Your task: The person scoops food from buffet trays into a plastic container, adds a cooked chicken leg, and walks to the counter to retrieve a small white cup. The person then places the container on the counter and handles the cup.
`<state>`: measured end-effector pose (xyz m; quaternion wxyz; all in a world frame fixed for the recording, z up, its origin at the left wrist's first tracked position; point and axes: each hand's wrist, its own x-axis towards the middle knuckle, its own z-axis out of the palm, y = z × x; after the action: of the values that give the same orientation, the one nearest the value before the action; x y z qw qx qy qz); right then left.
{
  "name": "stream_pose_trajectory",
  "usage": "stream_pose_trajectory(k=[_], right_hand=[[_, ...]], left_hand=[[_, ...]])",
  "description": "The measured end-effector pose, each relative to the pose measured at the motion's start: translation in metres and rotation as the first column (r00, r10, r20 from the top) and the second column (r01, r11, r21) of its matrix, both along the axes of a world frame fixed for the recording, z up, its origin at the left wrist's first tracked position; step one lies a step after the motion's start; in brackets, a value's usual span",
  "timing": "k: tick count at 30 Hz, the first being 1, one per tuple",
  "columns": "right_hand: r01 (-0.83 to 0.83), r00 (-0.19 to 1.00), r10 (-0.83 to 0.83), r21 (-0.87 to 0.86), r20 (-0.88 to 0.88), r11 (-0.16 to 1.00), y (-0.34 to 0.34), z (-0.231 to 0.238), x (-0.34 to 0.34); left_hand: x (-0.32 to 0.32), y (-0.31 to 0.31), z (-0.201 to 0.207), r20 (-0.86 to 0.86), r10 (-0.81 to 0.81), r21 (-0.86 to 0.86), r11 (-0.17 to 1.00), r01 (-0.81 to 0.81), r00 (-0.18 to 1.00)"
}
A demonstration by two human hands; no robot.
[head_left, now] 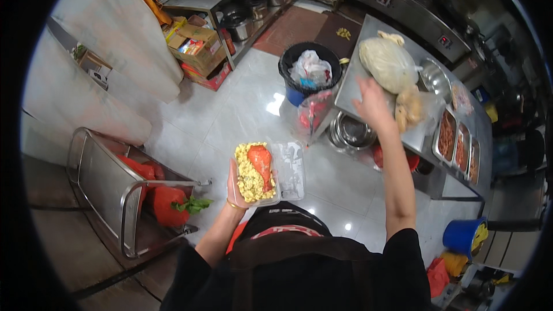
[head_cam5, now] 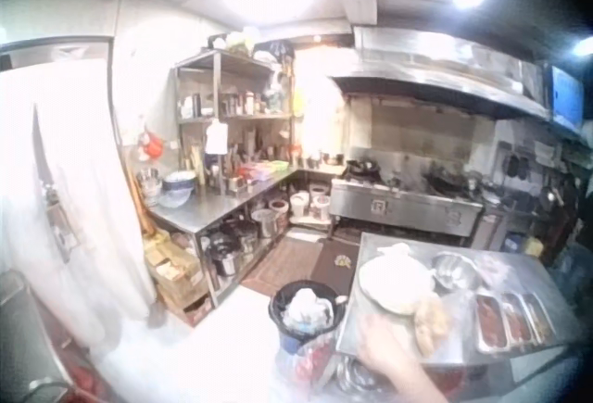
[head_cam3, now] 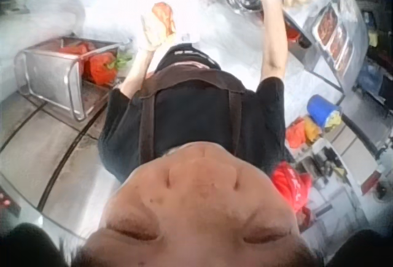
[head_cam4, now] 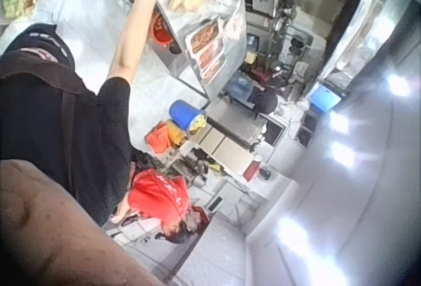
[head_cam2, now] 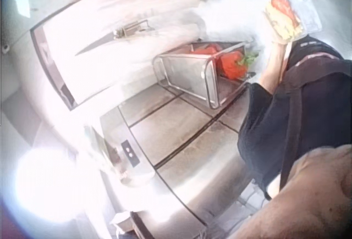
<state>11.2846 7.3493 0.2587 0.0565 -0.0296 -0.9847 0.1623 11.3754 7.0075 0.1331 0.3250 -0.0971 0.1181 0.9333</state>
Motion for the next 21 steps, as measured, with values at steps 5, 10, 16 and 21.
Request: stream_pose_trajectory(k=[5, 10, 16, 21], right_hand=[[-0.003, 0.959, 0.244, -0.853, 0.146, 0.522, -0.039, -0.084, -0.009], [0.219, 0.835, 0.46, -0.949, 0.302, 0.226, -0.081, -0.108, -0.02], [0.09, 0.74, 0.636, -0.969, 0.218, 0.228, -0.109, -0.118, -0.091], [0.035, 0.801, 0.58, -0.978, 0.149, 0.204, -0.138, -0.11, -0.159]], left_hand=[[-0.045, -0.003, 0.002, 0.032, 0.155, 0.056, 0.986, -0.156, 0.987], [-0.08, -0.003, 0.018, 0.044, 0.27, 0.059, 0.96, -0.272, 0.962], [-0.123, 0.003, 0.026, 0.025, 0.424, 0.086, 0.901, -0.424, 0.905], [-0.144, -0.009, 0.027, 0.012, 0.536, 0.102, 0.839, -0.534, 0.844]])
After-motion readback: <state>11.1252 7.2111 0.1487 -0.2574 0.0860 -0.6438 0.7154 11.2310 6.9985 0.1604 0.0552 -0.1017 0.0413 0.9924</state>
